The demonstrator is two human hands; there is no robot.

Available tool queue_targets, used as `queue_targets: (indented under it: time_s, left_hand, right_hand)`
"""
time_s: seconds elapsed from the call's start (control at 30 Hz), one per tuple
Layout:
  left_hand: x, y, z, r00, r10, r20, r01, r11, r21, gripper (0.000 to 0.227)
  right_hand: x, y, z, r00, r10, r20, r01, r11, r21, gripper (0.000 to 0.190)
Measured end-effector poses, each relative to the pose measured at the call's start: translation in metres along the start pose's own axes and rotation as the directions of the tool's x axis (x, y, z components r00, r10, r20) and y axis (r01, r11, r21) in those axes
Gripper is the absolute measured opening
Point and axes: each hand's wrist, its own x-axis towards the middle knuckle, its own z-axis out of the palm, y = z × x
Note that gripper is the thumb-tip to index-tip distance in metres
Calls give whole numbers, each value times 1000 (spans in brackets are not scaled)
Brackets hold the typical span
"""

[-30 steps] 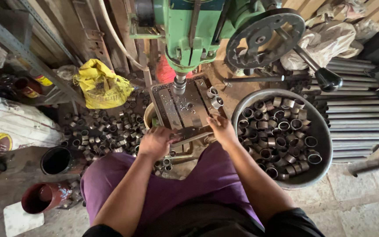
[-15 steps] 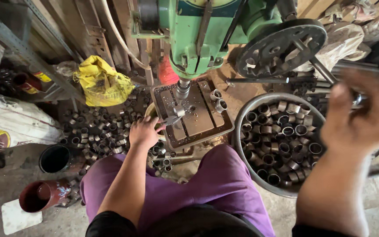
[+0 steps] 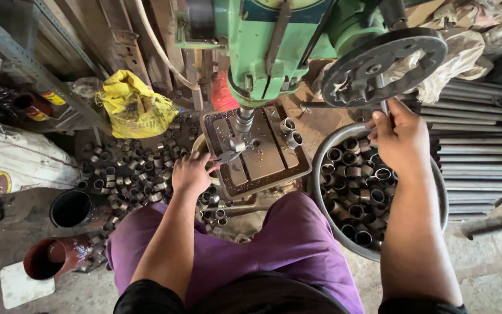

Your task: The person sits on the floor and operates a green drill press to process small metal cylindrical parts. They pick up parts from a large metal basin, place them under the drill bit, and use a hand wheel to lower the drill. After drilling, the parts are placed into a smaller container or on the machine table.

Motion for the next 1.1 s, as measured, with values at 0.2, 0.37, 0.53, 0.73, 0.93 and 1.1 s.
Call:
queue_targets:
  time_s: [0.2, 0.37, 0.53, 0.73, 0.93, 1.1]
  left_hand:
    - [-6, 3, -8, 999, -15, -46, 11, 996, -88, 37]
    - [-5, 3, -8, 997, 17, -77, -19, 999, -33, 37]
    - [-7, 4, -11, 996, 6, -89, -14, 996, -88, 36]
    - [-6, 2, -6, 995, 15, -95, -20, 998, -57, 35]
    - [-6, 5, -6, 995, 1, -100, -4, 1000, -23, 40]
    - [-9, 10, -11, 998, -37, -43, 38, 999, 5, 40]
  right_hand:
    - [8, -5, -23, 986, 69, 150, -85, 991, 100, 21]
    - [0, -33, -37, 988, 138, 68, -119, 966, -227, 24]
    - [9, -9, -23, 987, 139, 75, -140, 990, 8, 19]
    - [16, 44, 11, 996, -87, 22, 77, 955, 288, 15]
    - [14, 38, 13, 995, -102, -4, 99, 959, 265, 13]
    - [10, 21, 9, 998, -64, 6, 60, 967, 249, 7]
